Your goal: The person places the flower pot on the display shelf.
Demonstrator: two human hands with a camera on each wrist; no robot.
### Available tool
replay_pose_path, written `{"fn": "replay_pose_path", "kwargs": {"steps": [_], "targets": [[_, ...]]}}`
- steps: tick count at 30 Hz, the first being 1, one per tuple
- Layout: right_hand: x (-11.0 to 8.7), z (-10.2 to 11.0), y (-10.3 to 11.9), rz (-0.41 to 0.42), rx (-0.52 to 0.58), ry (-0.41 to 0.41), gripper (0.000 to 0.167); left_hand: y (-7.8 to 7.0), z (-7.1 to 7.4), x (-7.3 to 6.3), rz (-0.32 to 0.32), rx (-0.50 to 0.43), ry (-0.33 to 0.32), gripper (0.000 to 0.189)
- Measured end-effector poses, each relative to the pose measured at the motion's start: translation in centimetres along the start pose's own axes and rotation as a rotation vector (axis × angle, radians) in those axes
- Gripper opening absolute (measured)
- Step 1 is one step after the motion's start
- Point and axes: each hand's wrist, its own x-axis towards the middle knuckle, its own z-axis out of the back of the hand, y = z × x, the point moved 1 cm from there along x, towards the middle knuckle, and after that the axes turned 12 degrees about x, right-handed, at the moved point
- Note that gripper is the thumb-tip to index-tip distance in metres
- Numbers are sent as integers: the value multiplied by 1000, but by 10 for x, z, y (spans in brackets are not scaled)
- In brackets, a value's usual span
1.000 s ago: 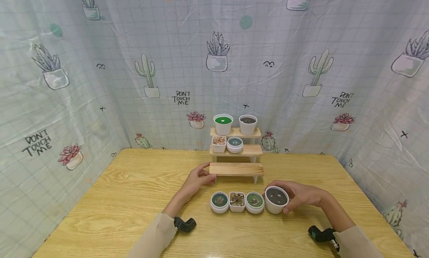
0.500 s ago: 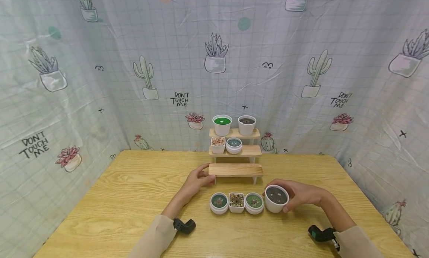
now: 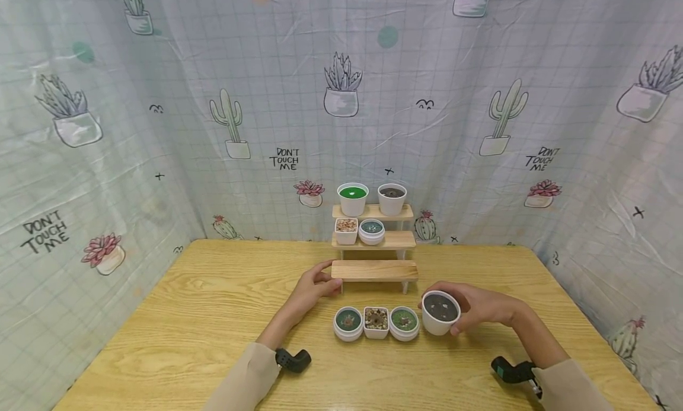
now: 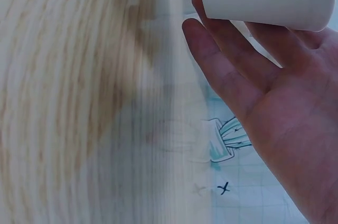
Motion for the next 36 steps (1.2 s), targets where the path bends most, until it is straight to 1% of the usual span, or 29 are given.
{"fn": "replay_pose_path", "kwargs": {"steps": [5,11,15,20,27,36], "targets": [[-1,-1,4,44,4,1,66,1,0,0,13,-11,0,74],[-2,-1,6,34,-11,-14,65,1,1,1,-5,-13,7,75],[-3,-1,8,34,-17,-20,65,2,1,2,2,-19,3,74],[-3,-1,9,34,-19,-31,65,3,0,1,1,-5,1,72],[-3,-2,12,59,-39,-36,65,4,0,1,9,-15,2,71],[-4,-3,16,41,-36,-73,65,2,0,0,3,4,3,71]]}}
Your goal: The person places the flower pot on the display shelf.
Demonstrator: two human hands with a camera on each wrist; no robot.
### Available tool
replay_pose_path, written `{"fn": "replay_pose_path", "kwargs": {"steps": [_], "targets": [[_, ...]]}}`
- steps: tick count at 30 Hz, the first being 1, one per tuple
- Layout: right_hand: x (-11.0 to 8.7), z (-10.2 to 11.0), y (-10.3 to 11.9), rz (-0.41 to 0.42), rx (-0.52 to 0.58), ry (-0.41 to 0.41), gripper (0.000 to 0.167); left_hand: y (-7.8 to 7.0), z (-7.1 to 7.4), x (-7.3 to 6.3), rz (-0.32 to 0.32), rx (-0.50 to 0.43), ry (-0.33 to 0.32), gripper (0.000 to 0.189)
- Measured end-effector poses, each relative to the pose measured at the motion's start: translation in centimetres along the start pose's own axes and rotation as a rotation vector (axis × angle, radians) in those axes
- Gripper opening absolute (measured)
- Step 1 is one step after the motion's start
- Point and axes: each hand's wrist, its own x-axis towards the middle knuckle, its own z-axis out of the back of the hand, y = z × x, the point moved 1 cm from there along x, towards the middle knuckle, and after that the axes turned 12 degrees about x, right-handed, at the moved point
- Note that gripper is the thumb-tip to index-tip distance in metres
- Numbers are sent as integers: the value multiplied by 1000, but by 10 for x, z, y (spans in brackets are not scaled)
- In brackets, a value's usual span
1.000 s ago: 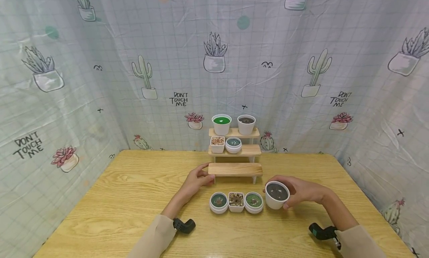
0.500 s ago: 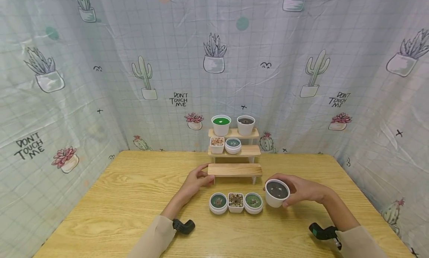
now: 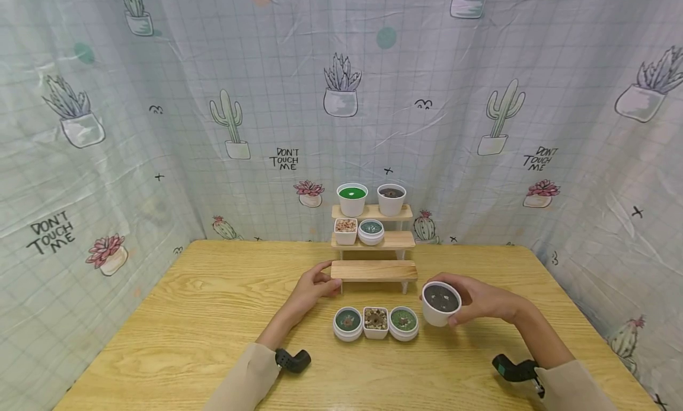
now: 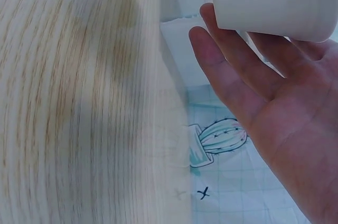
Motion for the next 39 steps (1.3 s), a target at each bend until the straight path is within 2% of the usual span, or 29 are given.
{"fn": "replay_pose_path", "kwargs": {"steps": [8,17,22,32,39], "targets": [[0,-1,2,10,15,-13,65,-1,0,0,9,-6,-6,71],[0,0,3,-29,-38,-107,66,0,0,2,15,-22,-4,72],[0,-1,5,-43,-42,-133,67,0,0,1,7,-15,-3,72],[-1,-1,9,-39,-50,-188,65,2,0,3,-15,-23,8,73],[-2,-2,13,-10,-51,-223,65,1,1,2,8,-34,9,73]]}}
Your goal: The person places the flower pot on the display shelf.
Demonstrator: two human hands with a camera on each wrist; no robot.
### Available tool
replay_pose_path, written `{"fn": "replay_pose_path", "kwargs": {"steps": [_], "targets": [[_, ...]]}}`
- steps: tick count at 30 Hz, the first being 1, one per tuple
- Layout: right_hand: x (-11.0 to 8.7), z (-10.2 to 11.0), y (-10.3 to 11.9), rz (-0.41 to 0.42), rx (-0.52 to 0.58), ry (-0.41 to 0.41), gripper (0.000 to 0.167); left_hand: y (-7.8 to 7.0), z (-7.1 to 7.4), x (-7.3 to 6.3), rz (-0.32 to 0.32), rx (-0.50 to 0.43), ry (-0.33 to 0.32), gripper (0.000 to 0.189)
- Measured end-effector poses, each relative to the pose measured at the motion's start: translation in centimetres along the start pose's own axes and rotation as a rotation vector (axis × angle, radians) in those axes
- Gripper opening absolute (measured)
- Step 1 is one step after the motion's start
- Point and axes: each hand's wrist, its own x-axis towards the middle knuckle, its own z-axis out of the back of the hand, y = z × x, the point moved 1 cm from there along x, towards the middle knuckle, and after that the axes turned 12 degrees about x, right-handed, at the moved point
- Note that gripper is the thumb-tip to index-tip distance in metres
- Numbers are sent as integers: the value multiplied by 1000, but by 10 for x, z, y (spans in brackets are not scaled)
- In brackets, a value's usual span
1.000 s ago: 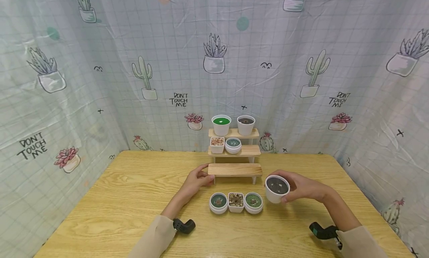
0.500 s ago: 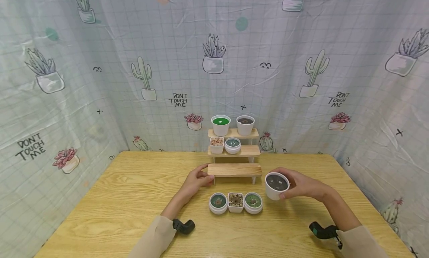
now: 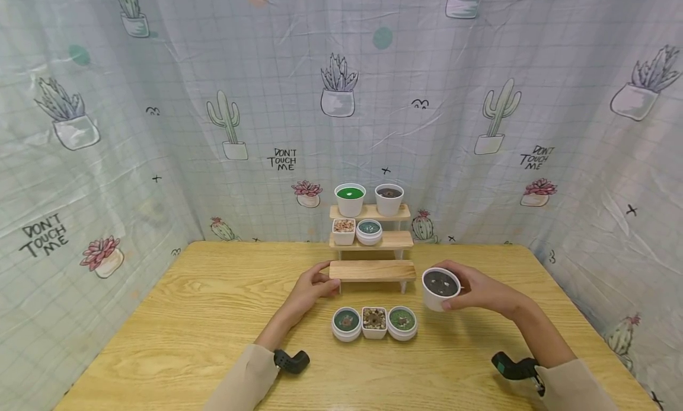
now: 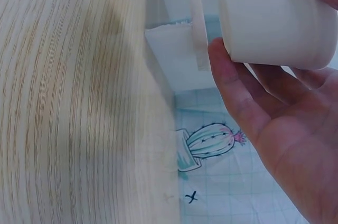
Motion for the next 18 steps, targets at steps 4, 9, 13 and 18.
{"fn": "replay_pose_path", "kwargs": {"steps": [4,9,13,18], "targets": [[0,-1,2,-19,-11,-29,65,0,0,0,-6,12,-4,74],[1,-2,2,-45,-22,-76,66,1,-1,0,-9,12,-6,75],[2,-2,2,-42,-30,-97,66,1,0,0,-7,13,-7,74],[3,-2,4,-34,-42,-121,65,0,0,-1,-11,18,-8,75]]}}
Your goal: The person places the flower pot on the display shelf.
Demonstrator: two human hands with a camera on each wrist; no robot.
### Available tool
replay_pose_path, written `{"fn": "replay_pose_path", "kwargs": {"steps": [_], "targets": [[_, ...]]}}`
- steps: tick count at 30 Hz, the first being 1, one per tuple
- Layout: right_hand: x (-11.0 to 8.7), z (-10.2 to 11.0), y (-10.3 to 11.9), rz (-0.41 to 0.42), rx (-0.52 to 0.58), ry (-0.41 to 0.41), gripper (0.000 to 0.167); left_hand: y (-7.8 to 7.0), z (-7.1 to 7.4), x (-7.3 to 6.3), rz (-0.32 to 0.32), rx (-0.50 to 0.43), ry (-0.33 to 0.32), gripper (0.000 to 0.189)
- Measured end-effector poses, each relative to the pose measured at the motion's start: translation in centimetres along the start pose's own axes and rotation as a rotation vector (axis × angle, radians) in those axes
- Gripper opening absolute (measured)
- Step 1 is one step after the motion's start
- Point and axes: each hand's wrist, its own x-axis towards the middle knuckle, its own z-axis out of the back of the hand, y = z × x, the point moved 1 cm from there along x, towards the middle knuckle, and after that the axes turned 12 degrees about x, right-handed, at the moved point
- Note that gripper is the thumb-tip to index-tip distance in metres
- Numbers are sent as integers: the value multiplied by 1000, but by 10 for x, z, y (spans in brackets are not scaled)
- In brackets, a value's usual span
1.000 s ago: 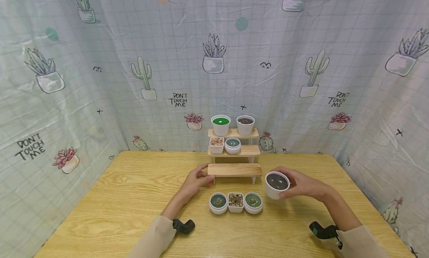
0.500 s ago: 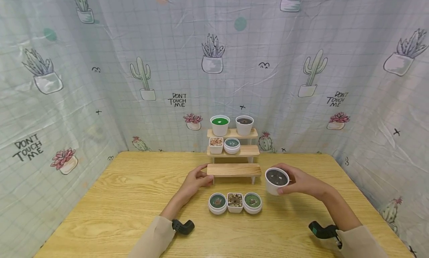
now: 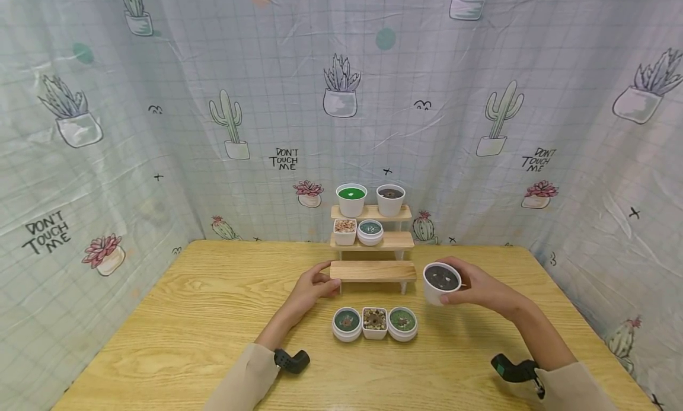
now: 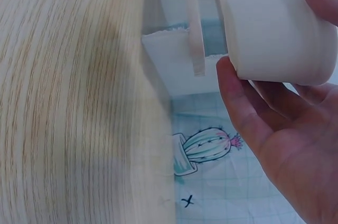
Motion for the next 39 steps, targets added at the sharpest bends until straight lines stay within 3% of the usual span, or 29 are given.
{"fn": "replay_pose_path", "kwargs": {"steps": [10,23,32,39], "targets": [[1,0,2,-29,-6,-38,70,0,0,0,-10,5,0,73],[0,0,6,-17,-4,-67,70,-3,-1,0,15,-5,3,73],[-3,-1,11,-11,4,-93,71,0,-1,1,-1,4,-2,74],[-1,-2,13,-4,5,-99,71,-1,0,0,25,1,-7,73]]}}
